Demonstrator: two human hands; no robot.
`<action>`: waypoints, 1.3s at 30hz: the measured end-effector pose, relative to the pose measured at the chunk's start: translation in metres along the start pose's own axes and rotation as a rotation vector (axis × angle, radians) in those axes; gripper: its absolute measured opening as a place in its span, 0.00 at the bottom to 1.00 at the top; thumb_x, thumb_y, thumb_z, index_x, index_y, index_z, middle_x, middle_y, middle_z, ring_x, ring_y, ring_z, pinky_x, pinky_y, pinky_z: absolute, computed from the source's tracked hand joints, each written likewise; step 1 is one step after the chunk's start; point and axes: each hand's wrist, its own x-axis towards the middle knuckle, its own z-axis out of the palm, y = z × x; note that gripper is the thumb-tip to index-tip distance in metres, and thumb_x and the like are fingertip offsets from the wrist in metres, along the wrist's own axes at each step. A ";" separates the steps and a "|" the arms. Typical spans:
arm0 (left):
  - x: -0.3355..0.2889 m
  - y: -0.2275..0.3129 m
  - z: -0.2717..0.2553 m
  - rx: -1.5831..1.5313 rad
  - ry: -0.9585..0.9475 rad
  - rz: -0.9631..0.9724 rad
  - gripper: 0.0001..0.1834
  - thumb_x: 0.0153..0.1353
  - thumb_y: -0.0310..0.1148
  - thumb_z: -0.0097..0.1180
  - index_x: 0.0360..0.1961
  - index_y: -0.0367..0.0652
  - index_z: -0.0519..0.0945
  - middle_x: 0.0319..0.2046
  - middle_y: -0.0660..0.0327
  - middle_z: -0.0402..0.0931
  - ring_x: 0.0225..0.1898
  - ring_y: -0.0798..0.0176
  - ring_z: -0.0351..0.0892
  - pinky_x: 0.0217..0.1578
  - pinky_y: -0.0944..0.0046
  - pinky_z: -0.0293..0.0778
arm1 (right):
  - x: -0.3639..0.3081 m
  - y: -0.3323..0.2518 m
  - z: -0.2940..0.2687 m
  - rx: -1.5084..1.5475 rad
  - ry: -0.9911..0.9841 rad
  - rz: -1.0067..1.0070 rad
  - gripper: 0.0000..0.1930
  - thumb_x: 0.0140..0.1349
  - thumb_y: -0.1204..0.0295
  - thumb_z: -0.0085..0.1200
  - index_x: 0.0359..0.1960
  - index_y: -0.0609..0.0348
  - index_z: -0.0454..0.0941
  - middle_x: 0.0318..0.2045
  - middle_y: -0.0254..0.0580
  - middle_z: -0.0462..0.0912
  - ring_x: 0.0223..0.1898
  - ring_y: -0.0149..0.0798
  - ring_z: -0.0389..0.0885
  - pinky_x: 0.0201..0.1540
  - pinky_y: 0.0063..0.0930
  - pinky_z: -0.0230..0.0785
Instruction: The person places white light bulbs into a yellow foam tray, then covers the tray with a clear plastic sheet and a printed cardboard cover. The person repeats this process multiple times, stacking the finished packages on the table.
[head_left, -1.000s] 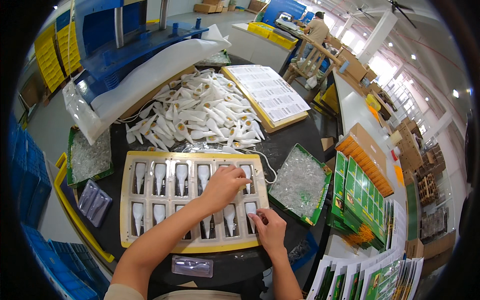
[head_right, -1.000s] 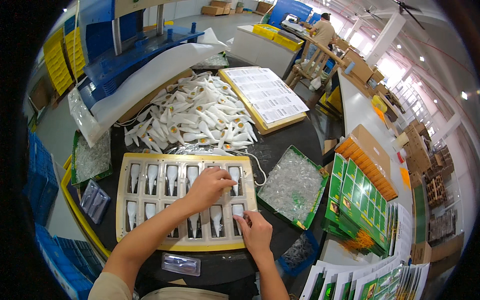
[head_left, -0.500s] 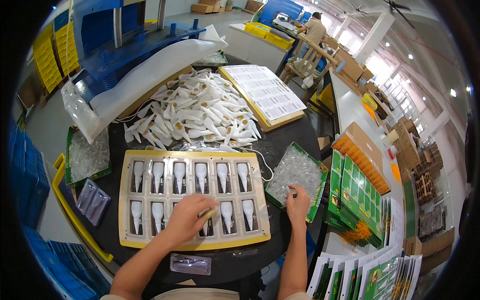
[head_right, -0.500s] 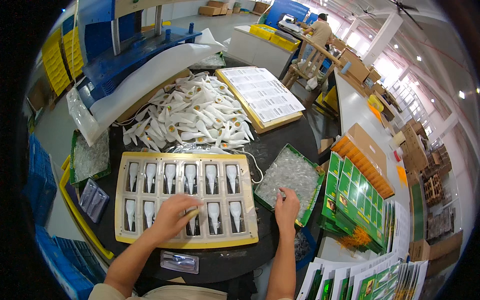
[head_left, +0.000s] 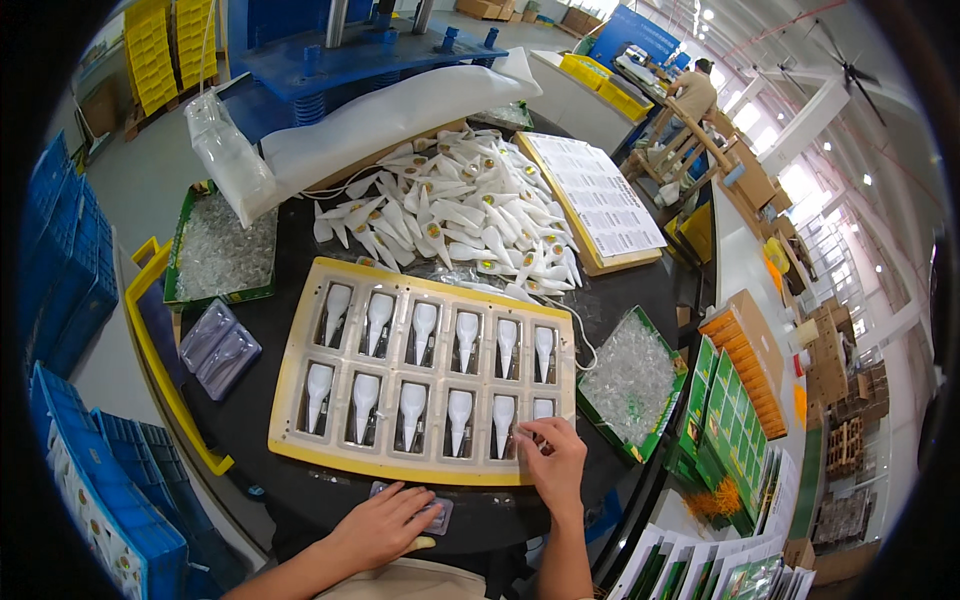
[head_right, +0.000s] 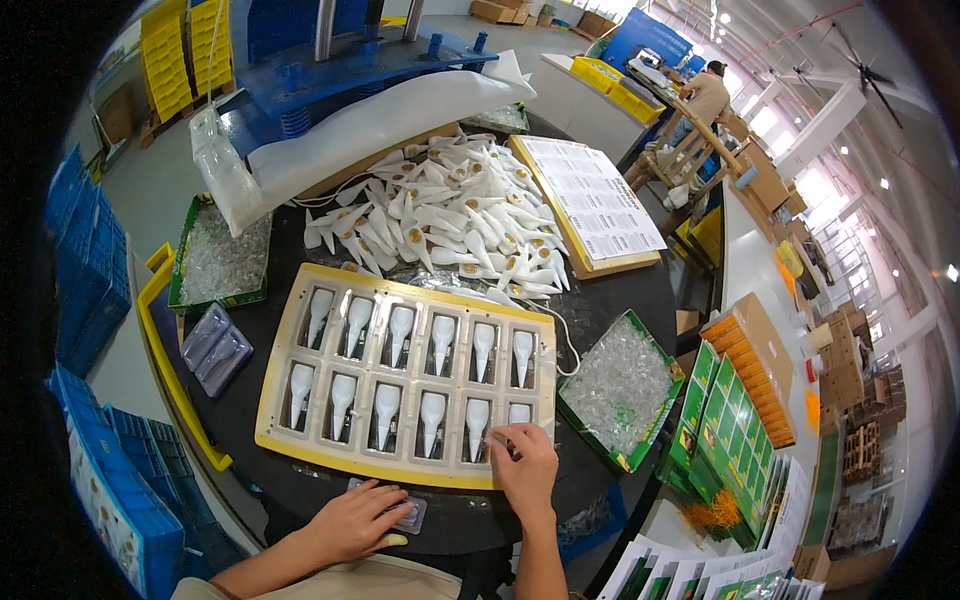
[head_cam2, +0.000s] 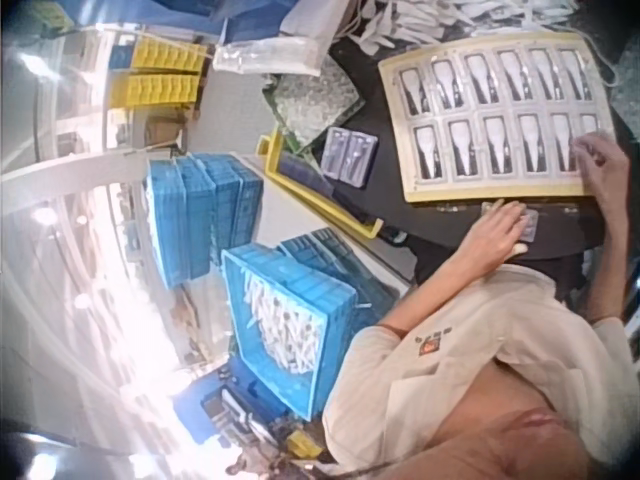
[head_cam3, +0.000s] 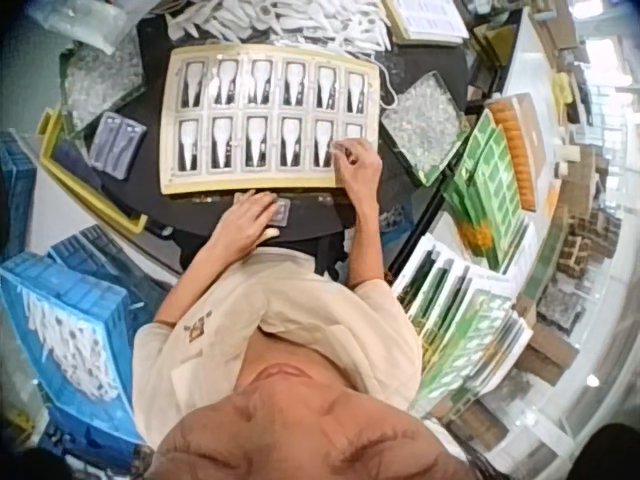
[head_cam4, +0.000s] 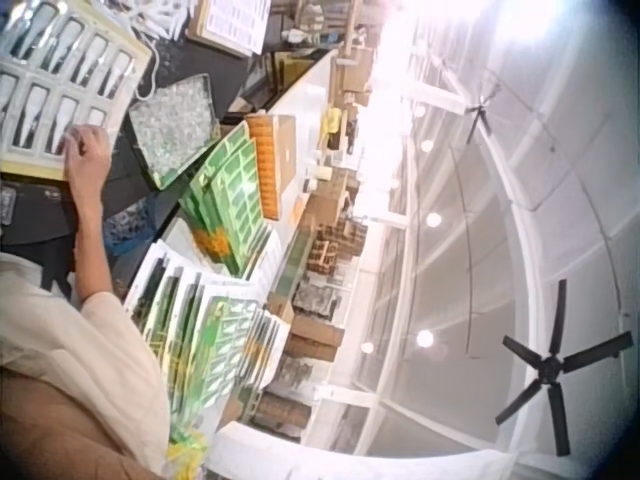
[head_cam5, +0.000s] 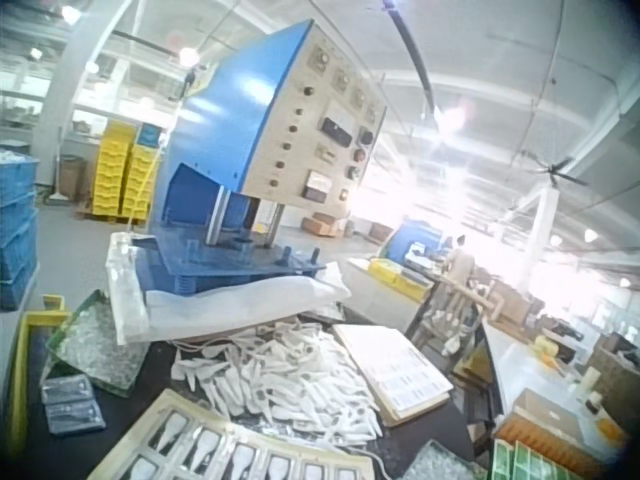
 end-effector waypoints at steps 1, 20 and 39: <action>-0.002 0.000 0.000 0.045 -0.036 -0.018 0.31 0.57 0.36 0.62 0.61 0.37 0.73 0.59 0.49 0.73 0.63 0.48 0.71 0.66 0.48 0.64 | 0.001 -0.003 -0.002 0.067 -0.007 0.037 0.08 0.53 0.79 0.66 0.35 0.60 0.86 0.31 0.42 0.83 0.26 0.38 0.80 0.31 0.28 0.72; -0.006 0.010 -0.014 -0.668 -0.094 -0.278 0.32 0.66 0.31 0.57 0.70 0.42 0.64 0.52 0.48 0.73 0.55 0.50 0.75 0.59 0.54 0.70 | 0.000 0.025 -0.024 -0.332 0.158 0.063 0.05 0.57 0.73 0.65 0.31 0.61 0.85 0.26 0.41 0.80 0.25 0.41 0.80 0.31 0.32 0.72; -0.008 0.040 -0.020 -1.545 -0.067 -0.190 0.28 0.65 0.43 0.64 0.61 0.43 0.72 0.54 0.58 0.75 0.57 0.61 0.74 0.58 0.56 0.68 | 0.016 -0.102 0.115 0.007 -0.369 -0.511 0.08 0.54 0.79 0.62 0.37 0.58 0.84 0.36 0.40 0.83 0.39 0.47 0.80 0.42 0.37 0.75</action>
